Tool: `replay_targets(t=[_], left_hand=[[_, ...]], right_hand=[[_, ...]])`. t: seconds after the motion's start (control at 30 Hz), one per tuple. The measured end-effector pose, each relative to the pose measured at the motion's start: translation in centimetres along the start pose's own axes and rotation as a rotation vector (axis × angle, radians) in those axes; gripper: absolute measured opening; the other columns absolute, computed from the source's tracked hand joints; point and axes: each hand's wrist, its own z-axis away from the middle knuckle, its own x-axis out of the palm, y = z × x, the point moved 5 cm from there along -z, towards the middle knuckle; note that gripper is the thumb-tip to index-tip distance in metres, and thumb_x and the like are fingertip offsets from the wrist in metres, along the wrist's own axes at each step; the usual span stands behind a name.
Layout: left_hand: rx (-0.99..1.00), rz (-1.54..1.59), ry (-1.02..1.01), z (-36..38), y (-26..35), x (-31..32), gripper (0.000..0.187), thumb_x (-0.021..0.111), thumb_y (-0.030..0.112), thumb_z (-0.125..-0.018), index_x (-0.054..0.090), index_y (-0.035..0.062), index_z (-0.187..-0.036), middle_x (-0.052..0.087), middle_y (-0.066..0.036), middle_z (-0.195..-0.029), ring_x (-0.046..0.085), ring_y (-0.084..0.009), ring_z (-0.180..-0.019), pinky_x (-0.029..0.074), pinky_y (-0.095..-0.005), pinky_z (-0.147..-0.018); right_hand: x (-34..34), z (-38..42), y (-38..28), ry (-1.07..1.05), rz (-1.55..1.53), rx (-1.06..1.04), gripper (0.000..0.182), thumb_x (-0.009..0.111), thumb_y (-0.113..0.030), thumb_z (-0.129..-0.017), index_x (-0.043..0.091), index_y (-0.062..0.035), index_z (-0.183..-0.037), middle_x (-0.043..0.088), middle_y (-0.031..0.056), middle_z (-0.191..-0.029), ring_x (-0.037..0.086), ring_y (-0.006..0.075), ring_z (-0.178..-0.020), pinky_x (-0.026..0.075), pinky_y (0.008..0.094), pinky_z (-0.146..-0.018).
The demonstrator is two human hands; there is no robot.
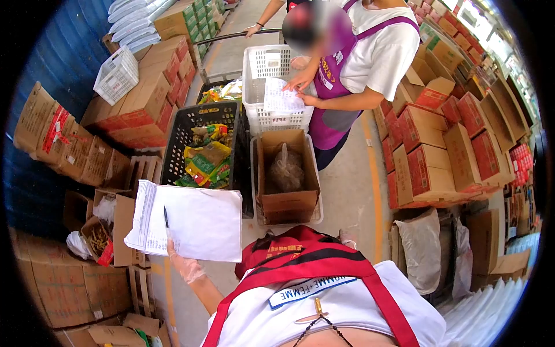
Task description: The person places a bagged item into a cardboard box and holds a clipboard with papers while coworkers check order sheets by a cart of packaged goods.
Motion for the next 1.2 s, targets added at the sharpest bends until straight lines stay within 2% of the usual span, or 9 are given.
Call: replay_targets(t=[0.37,0.5,0.6,0.63,0.77,0.9,0.97,1.13,1.2], left_hand=[[0.01,0.059,-0.036,0.7,0.6,1.5,0.04,0.053,0.022,-0.086,0.052,-0.0008,-0.118,0.055,-0.015,-0.118,0.056,-0.0251,-0.105,0.05,-0.037,-0.088],[0.057,-0.147,-0.053,1.6,1.7,1.4,0.046,0.05,0.03,-0.088,0.046,0.0025,-0.125,0.053,-0.015,-0.119,0.056,-0.025,-0.103,0.051,-0.0344,-0.084],[-0.153,0.019,-0.154,-2.2,-0.6,-2.0,0.048,0.051,0.031,-0.087,0.048,0.0017,-0.124,0.05,-0.014,-0.124,0.049,-0.0254,-0.113,0.042,-0.0391,-0.095],[-0.25,0.151,-0.177,-3.3,-1.6,-2.5,0.048,0.051,0.031,-0.086,0.049,0.0012,-0.123,0.05,-0.013,-0.125,0.047,-0.0254,-0.116,0.04,-0.0408,-0.098],[0.005,0.006,-0.084,-1.1,0.3,0.5,0.048,0.049,0.032,-0.087,0.048,0.0006,-0.124,0.052,-0.013,-0.122,0.05,-0.0256,-0.112,0.044,-0.0382,-0.094],[0.04,-0.057,-0.038,0.5,1.0,1.2,0.049,0.049,0.032,-0.087,0.048,-0.0003,-0.123,0.053,-0.013,-0.12,0.052,-0.0255,-0.11,0.046,-0.0375,-0.091],[-0.109,0.144,-0.064,0.9,0.7,1.9,0.047,0.048,0.031,-0.087,0.048,-0.0009,-0.122,0.053,-0.013,-0.12,0.053,-0.0254,-0.109,0.046,-0.0385,-0.091],[-0.048,0.103,-0.039,0.4,0.6,-0.4,0.044,0.043,0.03,-0.09,0.049,-0.0012,-0.121,0.054,-0.014,-0.119,0.054,-0.0253,-0.107,0.046,-0.0395,-0.09],[0.025,0.042,-0.049,-0.3,0.8,-1.4,0.044,0.042,0.029,-0.091,0.049,-0.0014,-0.121,0.054,-0.014,-0.118,0.054,-0.0253,-0.106,0.047,-0.0397,-0.09]], right_hand=[[0.1,-0.4,0.2,0.069,-0.088,-0.075,0.047,0.035,-0.034,-0.086,0.067,-0.0053,-0.068,0.066,0.011,-0.064,0.064,0.0235,-0.059,0.05,0.0357,-0.062],[-0.2,0.7,-0.3,-0.041,-0.066,0.026,0.036,0.04,-0.031,-0.087,0.068,-0.0071,-0.083,0.068,0.0103,-0.075,0.066,0.0233,-0.069,0.052,0.0372,-0.067],[1.5,-2.3,-0.7,0.05,0.355,-0.225,0.031,0.045,-0.031,-0.088,0.065,-0.0109,-0.097,0.068,0.0104,-0.09,0.066,0.0233,-0.083,0.052,0.0378,-0.077],[1.1,-2.9,-1.2,0.009,0.11,-0.216,0.032,0.043,-0.032,-0.089,0.066,-0.0104,-0.096,0.067,0.0119,-0.092,0.065,0.0242,-0.087,0.05,0.0385,-0.079],[-5.1,-0.4,-10.2,0.033,-0.399,-0.025,0.031,0.044,-0.033,-0.089,0.066,-0.01,-0.088,0.067,0.0101,-0.082,0.063,0.0189,-0.066,0.051,0.0334,-0.059],[-6.2,-4.4,-17.3,0.652,0.105,-0.786,0.028,0.041,-0.03,-0.093,0.063,-0.0144,-0.085,0.065,0.0067,-0.071,0.061,0.0195,-0.059,0.049,0.0323,-0.057],[-11.2,1.8,-22.0,0.314,-0.359,-0.662,0.023,0.043,-0.027,-0.092,0.062,-0.0131,-0.089,0.063,0.0049,-0.068,0.06,0.0194,-0.056,0.048,0.0321,-0.056],[-16.4,5.9,-29.9,0.168,-0.612,-0.694,0.03,0.039,-0.024,-0.093,0.054,-0.0088,-0.116,0.059,0.0064,-0.06,0.056,0.0132,-0.051,0.046,0.0297,-0.051],[-19.8,8.1,-33.4,0.231,-0.489,-0.742,0.037,0.042,-0.025,-0.093,0.045,-0.0136,-0.128,0.063,0.0198,-0.086,0.065,0.0268,-0.068,0.049,0.037,-0.07]])
